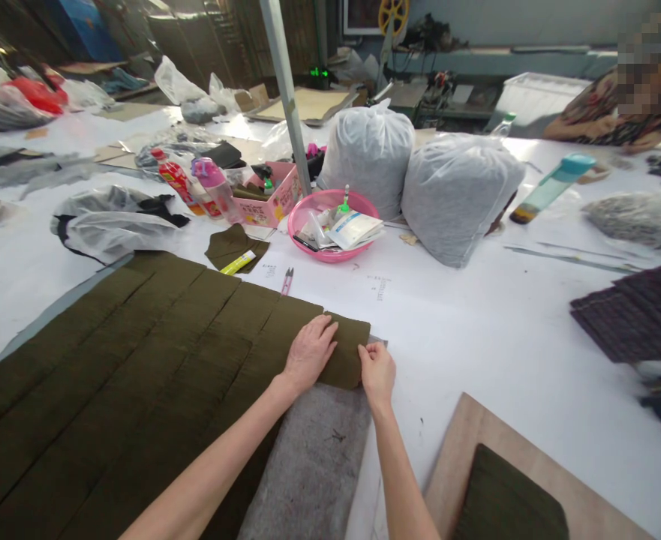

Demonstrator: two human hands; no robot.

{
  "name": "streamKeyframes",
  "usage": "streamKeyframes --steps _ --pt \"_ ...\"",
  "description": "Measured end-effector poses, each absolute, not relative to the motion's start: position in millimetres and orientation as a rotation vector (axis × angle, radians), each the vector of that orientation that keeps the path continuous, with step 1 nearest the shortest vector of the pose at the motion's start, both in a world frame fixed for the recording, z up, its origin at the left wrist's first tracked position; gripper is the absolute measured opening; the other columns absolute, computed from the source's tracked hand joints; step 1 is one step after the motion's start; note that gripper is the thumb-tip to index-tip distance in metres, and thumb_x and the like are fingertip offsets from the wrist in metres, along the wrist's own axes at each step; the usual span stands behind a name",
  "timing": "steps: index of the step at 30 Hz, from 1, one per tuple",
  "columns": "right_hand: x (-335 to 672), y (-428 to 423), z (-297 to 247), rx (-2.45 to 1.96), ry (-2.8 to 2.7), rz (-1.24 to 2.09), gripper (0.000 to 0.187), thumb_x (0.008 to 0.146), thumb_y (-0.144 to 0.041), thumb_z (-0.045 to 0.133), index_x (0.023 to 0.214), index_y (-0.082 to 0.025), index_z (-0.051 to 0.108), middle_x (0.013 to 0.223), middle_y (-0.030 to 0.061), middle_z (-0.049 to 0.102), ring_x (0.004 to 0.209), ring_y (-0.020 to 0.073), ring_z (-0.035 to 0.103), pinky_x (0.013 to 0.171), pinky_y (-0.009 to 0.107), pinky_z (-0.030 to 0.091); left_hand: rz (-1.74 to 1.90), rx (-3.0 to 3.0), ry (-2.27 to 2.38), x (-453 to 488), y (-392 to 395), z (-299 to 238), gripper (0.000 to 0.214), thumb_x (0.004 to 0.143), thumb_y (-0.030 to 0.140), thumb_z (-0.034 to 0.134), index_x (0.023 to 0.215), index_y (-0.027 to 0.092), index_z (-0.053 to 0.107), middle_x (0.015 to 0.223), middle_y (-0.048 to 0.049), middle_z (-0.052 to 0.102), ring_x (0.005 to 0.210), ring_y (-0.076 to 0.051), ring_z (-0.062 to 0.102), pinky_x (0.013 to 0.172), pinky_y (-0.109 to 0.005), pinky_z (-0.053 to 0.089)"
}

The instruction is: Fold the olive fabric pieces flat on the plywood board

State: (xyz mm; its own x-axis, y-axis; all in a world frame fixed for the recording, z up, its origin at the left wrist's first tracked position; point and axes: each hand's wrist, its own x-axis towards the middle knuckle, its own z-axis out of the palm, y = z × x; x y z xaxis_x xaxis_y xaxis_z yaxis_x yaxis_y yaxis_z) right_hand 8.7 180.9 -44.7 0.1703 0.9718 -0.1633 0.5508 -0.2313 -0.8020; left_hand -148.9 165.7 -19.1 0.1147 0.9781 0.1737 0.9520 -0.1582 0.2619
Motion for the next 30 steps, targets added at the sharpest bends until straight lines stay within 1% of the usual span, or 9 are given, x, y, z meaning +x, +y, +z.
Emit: streamKeyframes --steps 3,8,12,14,18,22,24,26,30 --pt "8.6 180.3 -44.7 -1.867 -1.431 0.933 0.023 0.081 -0.04 0.048 0.068 -0.022 0.055 0.062 0.0005 0.064 0.055 0.0169 0.057 0.055 0.026 0.034 0.392 2.418 1.857 -141.1 161.5 -34.1 0.047 0.092 0.026 0.045 0.137 0.014 0.04 0.147 -0.0137 0.039 0.137 -0.025 0.033 0.113 -0.041 0.031" --pt "7.4 179.1 -44.4 -1.858 -1.396 0.981 0.021 0.083 -0.038 0.048 0.074 -0.021 0.056 0.058 -0.0005 0.063 0.045 0.0146 0.055 0.05 0.025 0.035 0.263 2.474 1.811 -139.4 156.1 -42.8 0.058 0.091 0.04 0.045 0.143 0.016 0.032 0.154 -0.0146 0.025 0.143 -0.027 0.02 0.116 -0.045 0.023" --pt "5.9 170.0 -38.9 -1.809 -1.358 1.041 0.02 0.084 -0.038 0.048 0.089 -0.02 0.055 0.053 -0.0028 0.061 0.042 0.0151 0.056 0.049 0.025 0.037 0.232 2.479 1.77 -141.2 154.6 -39.2 0.065 0.09 0.046 0.046 0.146 0.017 0.028 0.156 -0.014 0.019 0.144 -0.027 0.014 0.116 -0.046 0.02" --pt "5.7 161.4 -31.2 -1.753 -1.356 1.074 0.024 0.085 -0.039 0.047 0.097 -0.019 0.053 0.058 -0.0014 0.064 0.046 0.0158 0.058 0.05 0.025 0.039 0.224 2.477 1.756 -141.5 154.5 -38.1 0.068 0.089 0.049 0.046 0.146 0.017 0.026 0.156 -0.0138 0.018 0.145 -0.027 0.013 0.116 -0.046 0.019" --pt "6.6 147.3 -9.4 -1.804 -1.524 0.8 0.029 0.089 -0.04 0.039 0.101 -0.02 0.057 0.086 0.0065 0.069 0.07 0.0196 0.064 0.061 0.029 0.044 0.242 2.451 1.731 -141.2 154.6 -36.7 0.076 0.086 0.057 0.044 0.147 0.016 0.025 0.157 -0.0146 0.016 0.145 -0.028 0.011 0.117 -0.046 0.015" --pt "8.8 147.3 -9.5 -1.712 -1.786 0.422 0.04 0.092 -0.039 0.032 0.108 -0.017 0.061 0.116 0.0133 0.063 0.109 0.0265 0.055 0.091 0.04 0.041 0.272 2.387 1.737 -139.7 152.0 -29.6 0.078 0.085 0.059 0.046 0.147 0.015 0.025 0.156 -0.014 0.018 0.145 -0.029 0.012 0.118 -0.045 0.012" --pt "10.5 150.1 -26.9 -1.577 -1.949 0.364 0.043 0.092 -0.036 0.03 0.117 -0.016 0.06 0.13 0.0129 0.056 0.124 0.0287 0.045 0.102 0.046 0.033 0.274 2.368 1.705 -139.4 150.9 -24.9 0.08 0.084 0.06 0.046 0.147 0.015 0.026 0.156 -0.014 0.018 0.145 -0.03 0.012 0.119 -0.044 0.01" --pt "12.4 153.5 -51.8 -1.415 -2.094 0.344 0.047 0.091 -0.035 0.028 0.124 -0.018 0.058 0.134 0.0114 0.054 0.13 0.0296 0.04 0.107 0.05 0.027 0.277 2.348 1.672 -140.3 151.7 -21.3 0.079 0.085 0.06 0.041 0.147 0.014 0.024 0.156 -0.0151 0.016 0.145 -0.029 0.01 0.119 -0.044 0.009" --pt "17.5 156.9 -90.1 -1.303 -2.119 0.301 0.051 0.089 -0.036 0.03 0.136 -0.029 0.048 0.137 0.0065 0.052 0.135 0.0299 0.036 0.109 0.053 0.022 0.292 2.318 1.653 -144.5 155.6 -16.6 0.079 0.086 0.06 0.039 0.147 0.012 0.022 0.156 -0.0173 0.013 0.145 -0.028 0.007 0.118 -0.044 0.009"
